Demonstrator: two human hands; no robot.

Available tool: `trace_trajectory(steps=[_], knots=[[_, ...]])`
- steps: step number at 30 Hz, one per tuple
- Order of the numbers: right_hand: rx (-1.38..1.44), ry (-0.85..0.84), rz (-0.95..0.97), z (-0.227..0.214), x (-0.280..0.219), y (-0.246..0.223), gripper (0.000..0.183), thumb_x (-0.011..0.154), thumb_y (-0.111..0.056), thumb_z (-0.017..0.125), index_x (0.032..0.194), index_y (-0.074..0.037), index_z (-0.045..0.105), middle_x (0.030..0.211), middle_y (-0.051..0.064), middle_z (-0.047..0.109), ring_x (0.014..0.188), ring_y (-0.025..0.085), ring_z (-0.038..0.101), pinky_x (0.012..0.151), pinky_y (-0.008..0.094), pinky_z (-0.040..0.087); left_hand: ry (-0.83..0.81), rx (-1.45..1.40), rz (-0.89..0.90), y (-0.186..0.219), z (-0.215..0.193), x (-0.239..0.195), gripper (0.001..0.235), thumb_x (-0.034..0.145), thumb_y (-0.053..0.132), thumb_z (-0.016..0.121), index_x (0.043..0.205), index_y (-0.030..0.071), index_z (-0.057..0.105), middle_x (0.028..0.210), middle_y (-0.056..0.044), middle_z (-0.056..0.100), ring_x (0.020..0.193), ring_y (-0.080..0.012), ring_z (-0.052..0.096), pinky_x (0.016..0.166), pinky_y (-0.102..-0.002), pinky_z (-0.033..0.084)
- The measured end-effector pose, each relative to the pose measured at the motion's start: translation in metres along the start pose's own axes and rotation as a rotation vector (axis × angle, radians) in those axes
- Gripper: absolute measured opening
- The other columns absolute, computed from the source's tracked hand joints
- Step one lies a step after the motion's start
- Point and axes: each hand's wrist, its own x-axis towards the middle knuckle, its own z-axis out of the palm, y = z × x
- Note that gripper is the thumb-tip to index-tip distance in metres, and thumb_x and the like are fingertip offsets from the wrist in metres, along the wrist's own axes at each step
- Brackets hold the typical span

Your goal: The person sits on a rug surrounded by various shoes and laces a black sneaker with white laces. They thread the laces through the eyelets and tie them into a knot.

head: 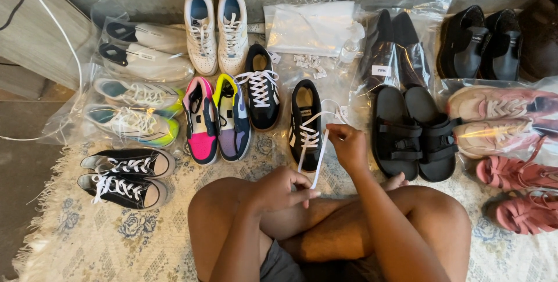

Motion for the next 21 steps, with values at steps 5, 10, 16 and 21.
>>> trace_trajectory(steps=[5,10,16,21], knots=[[-0.09,0.05,0.017,0.016,0.006,0.024,0.009,0.089,-0.024,0.082,0.098,-0.022,0.083,0.077,0.003,0.078,0.079,0.019,0.076,0.077,0.035,0.059,0.061,0.04,0.185,0.001,0.009,0.0,0.017,0.098,0.021,0.071,0.088,0.009,0.078,0.077,-0.002,0.079,0.087,-0.0228,0.076,0.109,-0.043,0.047],[-0.098,0.011,0.053,0.022,0.016,0.044,0.009,0.094,-0.035,0.078,0.093,-0.027,0.082,0.074,-0.003,0.076,0.081,0.017,0.076,0.08,0.033,0.056,0.13,0.062,0.206,-0.002,0.027,0.011,0.021,0.105,0.016,0.063,0.092,0.008,0.077,0.076,-0.003,0.077,0.087,-0.0269,0.075,0.107,-0.045,0.048],[-0.103,-0.052,0.138,0.017,0.015,0.042,0.016,0.084,-0.022,0.083,0.098,-0.016,0.081,0.082,0.005,0.078,0.084,0.024,0.076,0.08,0.039,0.057,0.275,0.009,0.12,-0.005,0.032,0.022,0.028,0.108,0.023,0.055,0.089,0.011,0.071,0.064,-0.003,0.069,0.065,-0.0221,0.07,0.073,-0.037,0.057],[-0.214,-0.182,0.126,0.014,0.016,0.058,0.033,0.082,-0.001,0.076,0.109,-0.02,0.076,0.093,0.006,0.08,0.094,0.025,0.076,0.088,0.04,0.06,0.354,0.089,0.09,-0.012,0.031,0.022,0.026,0.106,0.028,0.056,0.088,0.015,0.069,0.061,-0.007,0.064,0.062,-0.0258,0.068,0.061,-0.036,0.054]])
